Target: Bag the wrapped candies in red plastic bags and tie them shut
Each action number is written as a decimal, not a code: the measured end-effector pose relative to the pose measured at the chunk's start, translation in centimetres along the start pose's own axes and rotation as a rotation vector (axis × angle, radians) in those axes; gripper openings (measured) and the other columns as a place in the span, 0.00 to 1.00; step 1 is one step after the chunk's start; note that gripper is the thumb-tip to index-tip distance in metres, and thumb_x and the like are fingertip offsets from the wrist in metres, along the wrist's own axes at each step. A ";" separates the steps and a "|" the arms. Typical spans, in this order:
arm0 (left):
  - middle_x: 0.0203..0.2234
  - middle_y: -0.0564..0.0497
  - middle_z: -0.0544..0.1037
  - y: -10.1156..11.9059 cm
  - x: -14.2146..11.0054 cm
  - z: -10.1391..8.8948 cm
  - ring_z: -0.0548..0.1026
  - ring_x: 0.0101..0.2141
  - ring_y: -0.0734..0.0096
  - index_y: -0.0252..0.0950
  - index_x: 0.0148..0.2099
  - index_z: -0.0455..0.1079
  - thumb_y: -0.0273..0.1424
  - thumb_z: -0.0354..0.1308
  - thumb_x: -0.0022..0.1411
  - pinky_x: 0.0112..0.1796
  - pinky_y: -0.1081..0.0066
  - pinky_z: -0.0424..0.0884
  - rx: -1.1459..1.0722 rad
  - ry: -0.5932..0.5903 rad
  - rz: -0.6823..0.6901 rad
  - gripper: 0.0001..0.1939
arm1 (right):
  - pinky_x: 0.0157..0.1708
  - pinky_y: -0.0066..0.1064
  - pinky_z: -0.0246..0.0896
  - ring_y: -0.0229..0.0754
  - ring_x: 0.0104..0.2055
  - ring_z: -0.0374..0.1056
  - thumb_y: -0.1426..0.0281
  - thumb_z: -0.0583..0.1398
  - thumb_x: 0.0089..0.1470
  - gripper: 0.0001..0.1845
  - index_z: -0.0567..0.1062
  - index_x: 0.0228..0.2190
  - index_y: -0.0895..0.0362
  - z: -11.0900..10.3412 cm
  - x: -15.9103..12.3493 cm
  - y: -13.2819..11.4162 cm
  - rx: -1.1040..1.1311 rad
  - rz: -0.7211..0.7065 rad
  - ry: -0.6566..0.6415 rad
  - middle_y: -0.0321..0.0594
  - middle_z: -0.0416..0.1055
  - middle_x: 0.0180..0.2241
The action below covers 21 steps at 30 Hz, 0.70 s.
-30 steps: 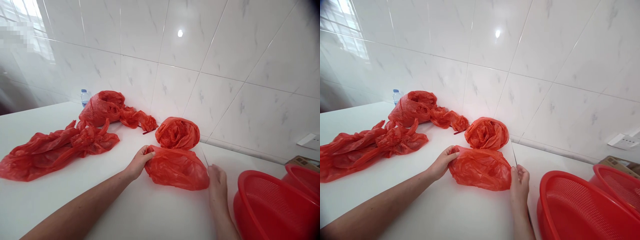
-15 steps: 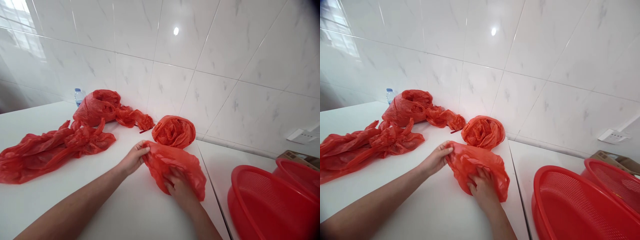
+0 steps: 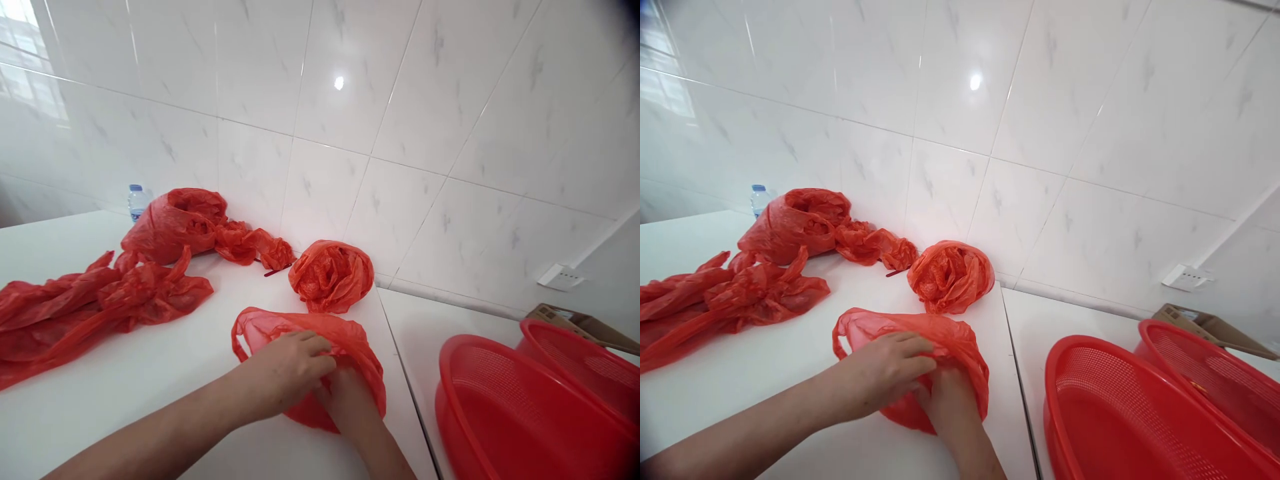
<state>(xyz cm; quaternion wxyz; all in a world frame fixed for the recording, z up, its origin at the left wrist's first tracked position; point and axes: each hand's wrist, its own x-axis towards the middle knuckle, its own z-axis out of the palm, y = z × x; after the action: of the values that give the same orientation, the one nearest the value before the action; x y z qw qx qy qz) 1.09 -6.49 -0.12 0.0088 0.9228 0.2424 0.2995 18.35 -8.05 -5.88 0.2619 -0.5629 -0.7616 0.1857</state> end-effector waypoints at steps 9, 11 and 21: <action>0.52 0.41 0.69 -4.3 -1.1 2.2 0.66 0.52 0.45 0.43 0.54 0.68 0.30 0.67 0.41 0.50 0.49 0.61 0.190 -0.378 -0.275 0.33 | 0.32 0.34 0.64 0.42 0.31 0.68 0.63 0.52 0.56 0.17 0.66 0.47 0.52 -1.7 -0.1 1.3 0.214 0.110 0.210 0.36 0.71 0.29; 0.56 0.39 0.67 -4.8 -2.1 2.7 0.62 0.56 0.42 0.43 0.56 0.66 0.31 0.65 0.42 0.52 0.47 0.58 0.166 -0.435 -0.336 0.35 | 0.28 0.33 0.63 0.41 0.27 0.67 0.61 0.54 0.55 0.20 0.65 0.49 0.53 -1.5 0.2 2.4 0.335 0.205 0.177 0.33 0.68 0.24; 0.41 0.43 0.76 -4.3 -3.5 2.4 0.73 0.42 0.55 0.38 0.45 0.72 0.41 0.58 0.58 0.44 0.58 0.68 0.104 -0.153 -0.227 0.16 | 0.21 0.24 0.57 0.34 0.23 0.62 0.58 0.58 0.52 0.21 0.68 0.44 0.56 -3.7 0.4 2.5 0.851 0.358 0.542 0.33 0.68 0.26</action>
<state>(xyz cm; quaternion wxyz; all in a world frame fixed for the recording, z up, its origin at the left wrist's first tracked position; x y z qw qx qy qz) -1.95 -3.97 -4.75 0.0134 0.9088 0.3588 0.2123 22.41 -6.96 -4.35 0.6185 -0.5559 -0.4160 0.3679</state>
